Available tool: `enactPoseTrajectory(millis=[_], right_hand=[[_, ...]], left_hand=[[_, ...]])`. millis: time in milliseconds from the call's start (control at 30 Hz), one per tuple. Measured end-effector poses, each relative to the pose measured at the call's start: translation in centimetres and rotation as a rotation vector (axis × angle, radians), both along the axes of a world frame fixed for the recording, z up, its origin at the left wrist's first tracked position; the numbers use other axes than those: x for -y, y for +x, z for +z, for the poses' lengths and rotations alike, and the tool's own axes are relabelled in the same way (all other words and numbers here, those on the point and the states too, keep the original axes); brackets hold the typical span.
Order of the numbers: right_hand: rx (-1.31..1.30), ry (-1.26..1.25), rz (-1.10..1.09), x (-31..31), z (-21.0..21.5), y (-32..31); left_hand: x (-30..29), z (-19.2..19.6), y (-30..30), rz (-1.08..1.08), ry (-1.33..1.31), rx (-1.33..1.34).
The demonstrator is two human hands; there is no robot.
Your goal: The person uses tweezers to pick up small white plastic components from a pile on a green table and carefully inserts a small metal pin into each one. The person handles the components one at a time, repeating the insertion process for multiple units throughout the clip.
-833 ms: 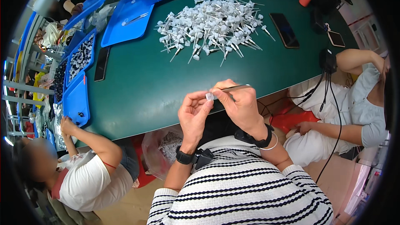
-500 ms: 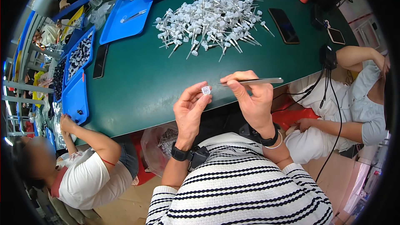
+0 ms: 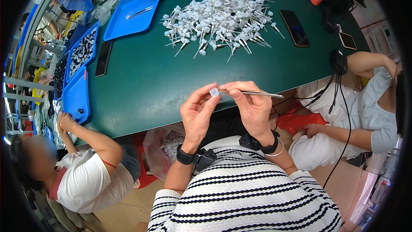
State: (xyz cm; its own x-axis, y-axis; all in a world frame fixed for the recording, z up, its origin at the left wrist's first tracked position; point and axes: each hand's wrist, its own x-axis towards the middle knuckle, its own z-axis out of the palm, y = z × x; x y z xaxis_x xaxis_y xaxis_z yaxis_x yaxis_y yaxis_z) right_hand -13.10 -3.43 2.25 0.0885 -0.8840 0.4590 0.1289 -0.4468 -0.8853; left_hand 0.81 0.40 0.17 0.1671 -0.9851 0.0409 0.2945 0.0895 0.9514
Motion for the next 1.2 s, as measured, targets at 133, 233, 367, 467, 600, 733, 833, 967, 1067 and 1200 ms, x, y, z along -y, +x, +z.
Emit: enactPoseTrajectory(millis=[133, 233, 367, 467, 600, 733, 833, 967, 1067, 1200], right_hand=[[-0.109, -0.096, -0.048, 0.1, 0.2, 0.2], [-0.173, -0.145, -0.069, 0.0, 0.2, 0.1], [-0.168, -0.111, -0.056, -0.3, 0.6, 0.1], [-0.174, -0.136, -0.075, -0.2, 0.3, 0.3], [-0.204, -0.162, -0.089, -0.2, 0.0, 0.5], [-0.286, -0.171, -0.079, -0.3, 0.2, 0.5], [-0.134, -0.139, -0.067, -0.5, 1.4, 0.4], [-0.014, -0.101, -0.108, -0.7, 1.1, -0.6], [0.020, -0.045, -0.096, -0.9, 0.8, -0.9], [0.031, -0.029, -0.071, -1.7, 0.6, -1.2]], left_hand=[[-0.1, 0.0, 0.0, 0.007, -0.020, -0.023], [-0.1, -0.1, 0.0, 0.017, -0.029, -0.020], [-0.2, -0.2, 0.1, 0.014, -0.032, -0.022], [-0.2, 0.0, 0.0, -0.002, -0.011, -0.052], [-0.3, -0.3, 0.0, -0.016, -0.007, -0.090], [-0.4, -0.6, 0.0, -0.011, -0.020, -0.069], [-0.2, 0.0, 0.4, -0.038, 0.043, -0.140], [-0.4, 0.2, 0.6, -0.053, 0.097, -0.204], [-0.6, 0.3, 0.3, -0.031, 0.064, -0.209], [-1.2, 0.8, 0.2, -0.015, 0.036, -0.167]])
